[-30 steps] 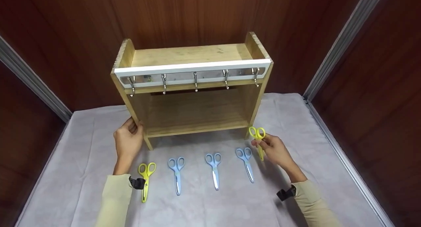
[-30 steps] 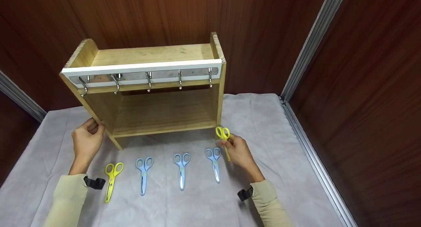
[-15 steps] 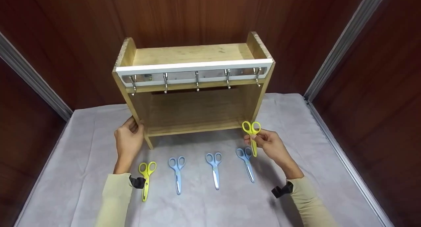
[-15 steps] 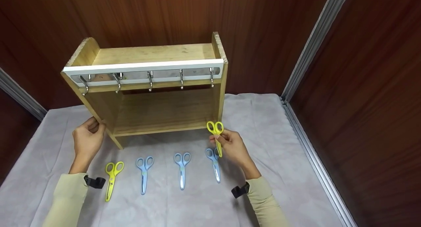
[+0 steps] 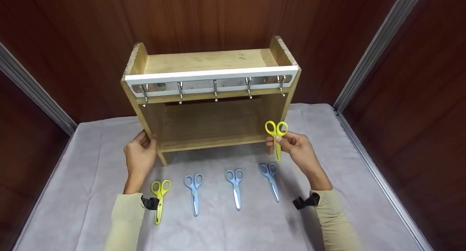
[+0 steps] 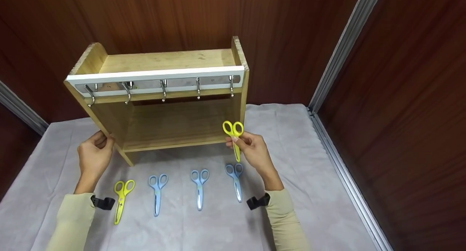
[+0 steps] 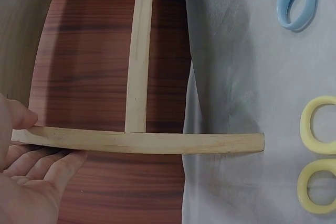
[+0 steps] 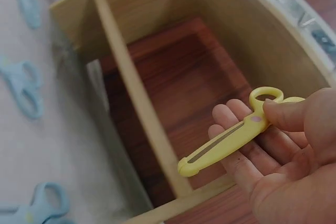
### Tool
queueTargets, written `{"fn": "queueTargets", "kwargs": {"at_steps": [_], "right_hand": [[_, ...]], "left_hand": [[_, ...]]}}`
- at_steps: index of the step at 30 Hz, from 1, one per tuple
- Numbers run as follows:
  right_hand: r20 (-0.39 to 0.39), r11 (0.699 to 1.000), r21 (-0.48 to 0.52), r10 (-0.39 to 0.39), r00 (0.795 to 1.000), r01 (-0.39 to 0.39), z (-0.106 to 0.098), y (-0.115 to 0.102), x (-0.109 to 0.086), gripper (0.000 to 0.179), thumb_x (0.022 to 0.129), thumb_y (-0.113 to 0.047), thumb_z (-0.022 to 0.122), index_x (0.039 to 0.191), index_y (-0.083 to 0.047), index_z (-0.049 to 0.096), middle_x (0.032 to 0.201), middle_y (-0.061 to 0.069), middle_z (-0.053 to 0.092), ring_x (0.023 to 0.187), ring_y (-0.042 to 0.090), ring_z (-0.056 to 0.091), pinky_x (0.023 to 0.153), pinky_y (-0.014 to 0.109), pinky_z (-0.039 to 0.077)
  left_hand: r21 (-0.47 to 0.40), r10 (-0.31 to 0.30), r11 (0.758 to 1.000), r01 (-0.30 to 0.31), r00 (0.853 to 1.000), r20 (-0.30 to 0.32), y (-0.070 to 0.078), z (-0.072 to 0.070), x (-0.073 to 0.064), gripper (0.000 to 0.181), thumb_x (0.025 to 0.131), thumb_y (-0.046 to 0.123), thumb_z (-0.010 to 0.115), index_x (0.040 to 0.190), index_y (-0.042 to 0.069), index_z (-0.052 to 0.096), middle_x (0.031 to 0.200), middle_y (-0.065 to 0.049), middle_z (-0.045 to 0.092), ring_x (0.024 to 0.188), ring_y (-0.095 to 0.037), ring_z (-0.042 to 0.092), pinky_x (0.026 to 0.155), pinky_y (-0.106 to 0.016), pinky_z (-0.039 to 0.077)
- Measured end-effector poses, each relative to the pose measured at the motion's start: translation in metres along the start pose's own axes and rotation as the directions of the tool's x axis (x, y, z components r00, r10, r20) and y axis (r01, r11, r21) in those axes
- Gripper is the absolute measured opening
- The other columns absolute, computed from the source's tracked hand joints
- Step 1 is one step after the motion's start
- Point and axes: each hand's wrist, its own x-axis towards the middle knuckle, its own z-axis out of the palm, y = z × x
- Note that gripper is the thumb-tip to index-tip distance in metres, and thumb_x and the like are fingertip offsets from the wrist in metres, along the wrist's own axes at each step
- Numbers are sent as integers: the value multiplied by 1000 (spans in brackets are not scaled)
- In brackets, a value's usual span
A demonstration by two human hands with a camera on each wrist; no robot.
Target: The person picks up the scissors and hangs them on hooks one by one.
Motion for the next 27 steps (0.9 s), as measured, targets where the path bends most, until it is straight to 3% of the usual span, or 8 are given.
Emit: {"fn": "queueTargets", "kwargs": {"at_steps": [5, 9, 16, 20, 23, 27], "right_hand": [[-19, 996, 62, -55, 998, 56, 4, -14, 4, 34, 106, -11, 62, 133, 9, 66, 114, 12, 81, 104, 20, 79, 100, 30, 61], [-26, 991, 94, -90, 996, 93, 7, -25, 6, 32, 106, -10, 61, 132, 9, 66, 112, 12, 81, 104, 26, 80, 99, 33, 62], [-57, 986, 119, -114, 992, 120, 10, -39, 7, 32, 106, -12, 61, 131, 8, 67, 108, 7, 82, 103, 26, 80, 100, 35, 62], [-71, 979, 149, -129, 989, 139, 11, -48, 9, 32, 107, -9, 60, 131, 12, 65, 104, 5, 83, 104, 31, 79, 99, 38, 63], [-75, 975, 167, -138, 988, 149, 12, -54, 9, 34, 107, -8, 59, 132, 15, 62, 103, 3, 83, 102, 30, 80, 99, 40, 63], [-89, 964, 202, -159, 983, 174, 11, -60, 9, 32, 107, -6, 58, 130, 16, 61, 104, 8, 83, 98, 25, 80, 98, 41, 63]], "left_hand": [[22, 16, 1000, -16, 1000, 5, 0, -1, -1, 30, 103, 16, 63, 125, -1, 75, 115, -22, 79, 107, -35, 78, 74, 4, 45], [53, 32, 998, -32, 999, 4, 0, -1, -1, 29, 104, 18, 62, 121, -1, 76, 111, -21, 80, 103, -34, 79, 70, 5, 42], [66, 60, 996, -61, 998, 9, 0, 0, -1, 28, 104, 17, 62, 120, -1, 76, 110, -20, 80, 101, -33, 80, 69, 6, 40], [76, 55, 996, -55, 998, 8, 0, 0, -1, 30, 104, 18, 63, 122, -2, 75, 113, -21, 80, 104, -33, 79, 76, -10, 54], [78, 51, 996, -52, 999, 4, 0, 0, -1, 29, 104, 18, 63, 122, -2, 75, 113, -21, 79, 104, -33, 79, 77, -14, 56], [71, 52, 996, -52, 999, 3, 0, 0, -1, 28, 104, 18, 64, 121, -1, 75, 112, -21, 79, 103, -34, 79, 75, -7, 52]]}}
